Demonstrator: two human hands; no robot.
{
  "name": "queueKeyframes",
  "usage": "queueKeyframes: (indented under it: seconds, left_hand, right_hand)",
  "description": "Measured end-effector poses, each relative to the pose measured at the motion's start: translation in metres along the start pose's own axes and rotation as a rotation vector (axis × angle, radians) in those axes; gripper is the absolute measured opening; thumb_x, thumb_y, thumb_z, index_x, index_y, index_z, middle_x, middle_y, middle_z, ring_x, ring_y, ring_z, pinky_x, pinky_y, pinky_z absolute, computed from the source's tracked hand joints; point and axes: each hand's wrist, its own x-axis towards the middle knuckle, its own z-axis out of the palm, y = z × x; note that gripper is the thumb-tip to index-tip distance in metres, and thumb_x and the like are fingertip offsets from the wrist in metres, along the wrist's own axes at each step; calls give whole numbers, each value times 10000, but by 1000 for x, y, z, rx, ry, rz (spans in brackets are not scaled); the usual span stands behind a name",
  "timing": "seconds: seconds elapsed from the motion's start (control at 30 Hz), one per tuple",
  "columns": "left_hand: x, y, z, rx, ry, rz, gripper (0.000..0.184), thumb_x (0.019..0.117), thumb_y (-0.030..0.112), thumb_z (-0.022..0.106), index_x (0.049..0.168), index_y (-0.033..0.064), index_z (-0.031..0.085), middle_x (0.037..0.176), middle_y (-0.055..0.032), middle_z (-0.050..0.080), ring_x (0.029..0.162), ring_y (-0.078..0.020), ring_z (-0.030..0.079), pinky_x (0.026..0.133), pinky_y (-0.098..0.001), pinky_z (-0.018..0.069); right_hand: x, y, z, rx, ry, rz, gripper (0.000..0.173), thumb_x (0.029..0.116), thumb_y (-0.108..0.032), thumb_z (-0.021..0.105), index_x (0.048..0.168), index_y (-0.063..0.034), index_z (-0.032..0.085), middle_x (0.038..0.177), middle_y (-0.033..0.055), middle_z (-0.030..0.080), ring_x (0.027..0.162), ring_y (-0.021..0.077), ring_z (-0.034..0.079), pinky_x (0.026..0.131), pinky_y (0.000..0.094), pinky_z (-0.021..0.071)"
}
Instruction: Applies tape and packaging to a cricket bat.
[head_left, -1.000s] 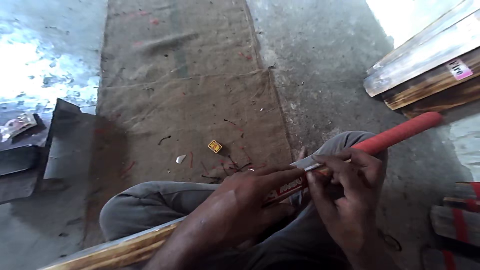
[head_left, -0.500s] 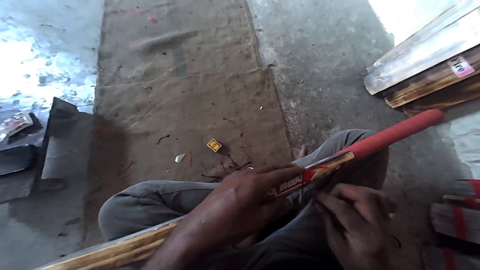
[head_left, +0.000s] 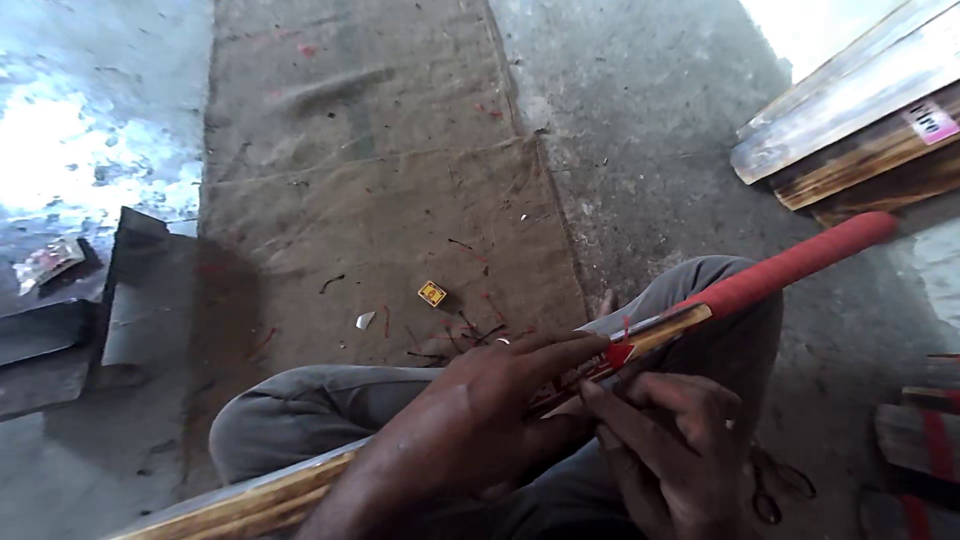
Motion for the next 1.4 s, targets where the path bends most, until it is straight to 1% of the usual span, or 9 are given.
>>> queueKeyframes:
  seconds: [0.13,0.23,0.3,0.37,0.5,0.93,1.13,1.3,1.4]
  left_hand:
    - [0,1,-2,7,6,-18,557,965,527,626,1498,459,479,1428,207,558,1067,14,636,833,-356,601]
    - [1,0,-1,23,30,-10,563,948,527,653,1485,457,497,1412,212,570,1069,20,635,840,-351,603]
    - [1,1,-1,30,48,-17,553,942,506,674,1470,466,513,1383,223,592,1064,27,640,845,-346,608]
    - [3,1,-2,19,52,-16,524,958,460,670,1463,457,527,1342,214,621,1037,28,649,833,-326,610]
    - [3,1,-1,-19,49,-17,495,980,402,657,1459,434,541,1293,186,650,1023,17,659,836,-323,615]
    - [6,-2,-11,67,67,-54,538,996,446,621,1511,368,489,1077,170,714,814,36,659,687,-274,602]
    - [9,-2,-19,226,126,-69,320,996,492,586,1257,329,675,831,183,675,661,36,607,572,-258,547]
    - [17,-12,-15,-63,14,-204,284,1031,446,571,1259,315,678,845,142,708,670,-12,651,577,-264,586]
    - [15,-14,-11,86,138,-272,349,1009,472,599,1334,348,629,1073,163,718,887,-22,694,736,-340,625]
  right_hand:
    - [-8,11,-20,70,121,106,199,999,-407,613,1150,-290,667,1167,-54,627,1150,141,585,1002,400,482]
    - [-12,22,-33,142,-26,271,314,1016,-387,594,1223,-152,620,1263,34,654,1198,202,620,981,441,547]
    - [-13,14,-42,355,-183,451,343,1045,-287,579,1309,-74,626,1141,21,707,1001,127,693,845,337,622]
    - [-11,3,-49,654,-252,643,285,1061,-158,545,1296,-32,645,965,49,704,738,132,661,618,292,585]
    - [-14,-2,-51,999,-296,803,271,1073,-103,492,1259,-42,679,850,-15,606,605,41,470,517,209,410]
    - [-39,3,-23,1221,-181,833,223,1054,-85,509,1158,-84,707,818,3,628,578,43,490,501,219,436]
    - [-28,6,-18,1224,-191,777,219,1058,-76,509,1163,-72,701,806,24,615,566,53,478,485,217,423]
    - [-27,13,-7,1211,-195,829,227,1062,-115,504,1154,-61,704,751,23,569,538,71,447,471,231,401]
    - [-28,21,8,1235,-173,871,220,1059,-158,533,1155,-67,709,759,40,577,533,79,442,473,231,398]
